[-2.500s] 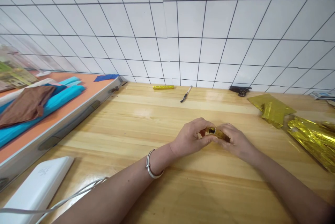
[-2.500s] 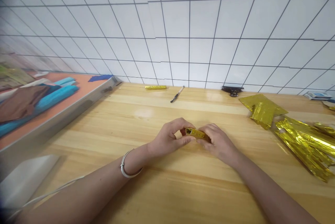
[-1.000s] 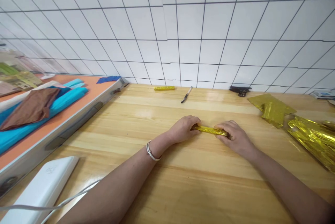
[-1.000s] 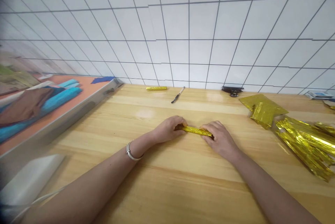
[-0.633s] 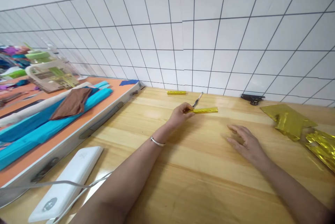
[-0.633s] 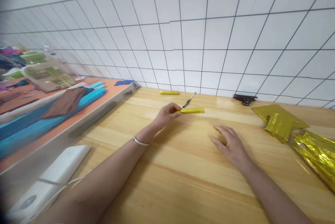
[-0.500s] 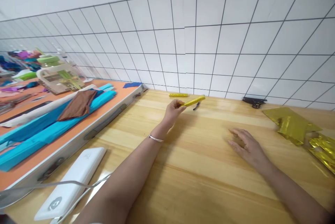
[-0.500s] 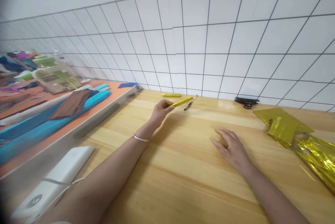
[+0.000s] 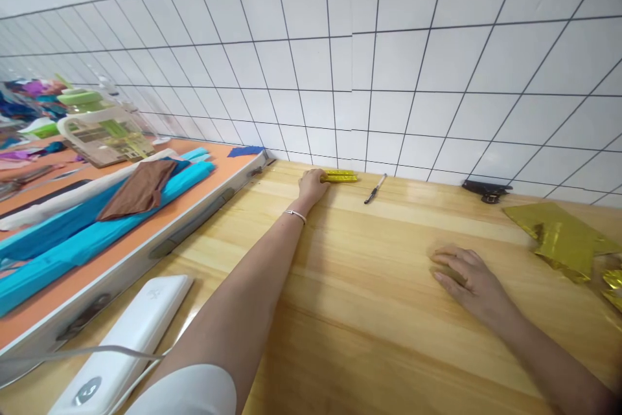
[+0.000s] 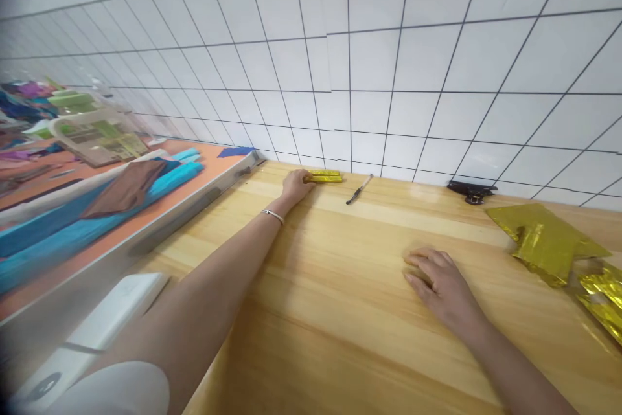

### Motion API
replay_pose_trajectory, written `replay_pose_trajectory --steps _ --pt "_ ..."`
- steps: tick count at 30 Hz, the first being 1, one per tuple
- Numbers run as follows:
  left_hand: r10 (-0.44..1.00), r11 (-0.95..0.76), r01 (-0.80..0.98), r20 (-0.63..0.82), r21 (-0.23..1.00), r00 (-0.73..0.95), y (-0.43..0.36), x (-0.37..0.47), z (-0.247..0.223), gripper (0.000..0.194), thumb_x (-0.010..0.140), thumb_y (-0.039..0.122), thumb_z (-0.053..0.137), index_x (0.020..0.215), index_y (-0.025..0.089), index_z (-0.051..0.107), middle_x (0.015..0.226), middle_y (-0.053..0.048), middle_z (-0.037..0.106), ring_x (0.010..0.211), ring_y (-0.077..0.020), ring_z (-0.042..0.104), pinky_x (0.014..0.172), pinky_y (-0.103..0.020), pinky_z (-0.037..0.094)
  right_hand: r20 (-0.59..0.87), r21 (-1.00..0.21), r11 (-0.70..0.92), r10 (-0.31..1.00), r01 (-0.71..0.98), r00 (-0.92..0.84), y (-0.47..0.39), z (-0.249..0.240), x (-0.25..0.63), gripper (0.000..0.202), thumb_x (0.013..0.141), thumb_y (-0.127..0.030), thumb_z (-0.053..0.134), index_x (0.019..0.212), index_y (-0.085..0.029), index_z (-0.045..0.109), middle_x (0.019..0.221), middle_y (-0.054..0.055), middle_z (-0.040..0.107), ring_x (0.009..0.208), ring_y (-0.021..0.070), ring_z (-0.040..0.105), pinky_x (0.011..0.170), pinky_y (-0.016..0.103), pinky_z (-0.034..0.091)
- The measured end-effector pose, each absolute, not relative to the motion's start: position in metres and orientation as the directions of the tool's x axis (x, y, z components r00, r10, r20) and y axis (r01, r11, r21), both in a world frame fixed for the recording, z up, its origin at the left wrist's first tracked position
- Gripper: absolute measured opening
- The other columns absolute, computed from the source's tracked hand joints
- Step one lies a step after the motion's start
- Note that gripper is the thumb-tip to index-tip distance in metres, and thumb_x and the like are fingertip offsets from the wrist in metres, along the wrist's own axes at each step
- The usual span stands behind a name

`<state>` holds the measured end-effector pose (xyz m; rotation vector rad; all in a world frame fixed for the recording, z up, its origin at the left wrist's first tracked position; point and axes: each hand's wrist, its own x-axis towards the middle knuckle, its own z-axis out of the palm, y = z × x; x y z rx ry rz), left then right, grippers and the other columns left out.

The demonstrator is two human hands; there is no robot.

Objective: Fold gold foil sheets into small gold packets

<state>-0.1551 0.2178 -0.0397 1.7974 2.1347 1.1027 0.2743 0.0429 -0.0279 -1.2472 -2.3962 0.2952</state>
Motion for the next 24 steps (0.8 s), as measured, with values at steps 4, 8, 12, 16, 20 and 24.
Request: replay_pose_trajectory --steps 4,8,12,16,20,24 --pt "0.899 0.019 0.843 0.360 0.537 -0.250 0.224 -0.151 -0.043 0.013 0.072 0.023 0.062 0.085 0.023 0.063 0.104 -0.005 0.061 0.110 -0.0258 0.043 0.090 -0.038 0.031 0.263 -0.359 0.583 0.812 0.729 -0.521 0.043 -0.027 0.275 0.029 0.086 -0.041 0.050 0.108 -0.025 0.059 0.118 0.008 0.057 0.111 0.0261 0.049 0.094 0.046 0.041" --pt "0.896 0.036 0.866 0.367 0.498 -0.249 0.227 -0.154 -0.041 0.007 0.074 0.020 0.058 0.079 0.021 0.063 0.099 -0.005 0.062 0.106 -0.0256 0.044 0.091 -0.040 0.030 0.266 -0.356 0.585 0.811 0.728 -0.521 0.044 -0.028 0.275 0.029 0.086 -0.041 0.050 0.108 -0.026 0.059 0.118 0.008 0.057 0.110 0.0266 0.049 0.093 0.047 0.042" --pt "0.891 0.070 0.870 0.362 0.489 -0.275 0.225 -0.158 -0.040 0.007 0.077 0.019 0.055 0.079 0.019 0.062 0.100 -0.009 0.061 0.107 -0.0272 0.044 0.092 -0.042 0.028 0.274 -0.360 0.586 0.810 0.726 -0.518 0.044 -0.028 0.274 0.028 0.085 -0.041 0.051 0.107 -0.027 0.060 0.116 0.007 0.059 0.109 0.0269 0.050 0.092 0.047 0.043" --pt "0.880 0.100 0.854 0.356 0.510 -0.316 0.219 -0.160 -0.037 0.014 0.078 0.025 0.057 0.091 0.020 0.059 0.110 -0.010 0.058 0.113 -0.0283 0.042 0.093 -0.041 0.028 0.282 -0.369 0.582 0.813 0.724 -0.510 0.043 -0.026 0.273 0.028 0.084 -0.041 0.052 0.107 -0.027 0.060 0.114 0.007 0.059 0.108 0.0269 0.050 0.091 0.047 0.043" --pt "0.870 0.121 0.827 0.343 0.550 -0.355 0.218 -0.153 -0.035 0.059 0.070 0.043 0.068 0.120 0.022 0.046 0.132 -0.013 0.044 0.120 -0.0303 0.039 0.095 -0.040 0.029 0.276 -0.366 0.576 0.817 0.731 -0.506 0.041 -0.025 0.271 0.027 0.085 -0.039 0.051 0.108 -0.027 0.060 0.114 0.007 0.059 0.107 0.0258 0.051 0.091 0.045 0.043" --pt "0.863 0.136 0.798 0.326 0.587 -0.386 0.225 -0.136 -0.036 0.087 0.063 0.060 0.068 0.133 0.024 0.033 0.145 -0.016 0.025 0.127 -0.0367 0.032 0.099 -0.047 0.025 0.276 -0.343 0.584 0.811 0.736 -0.515 0.042 -0.025 0.269 0.027 0.086 -0.037 0.050 0.109 -0.026 0.059 0.113 0.006 0.059 0.105 0.0247 0.051 0.090 0.043 0.043"
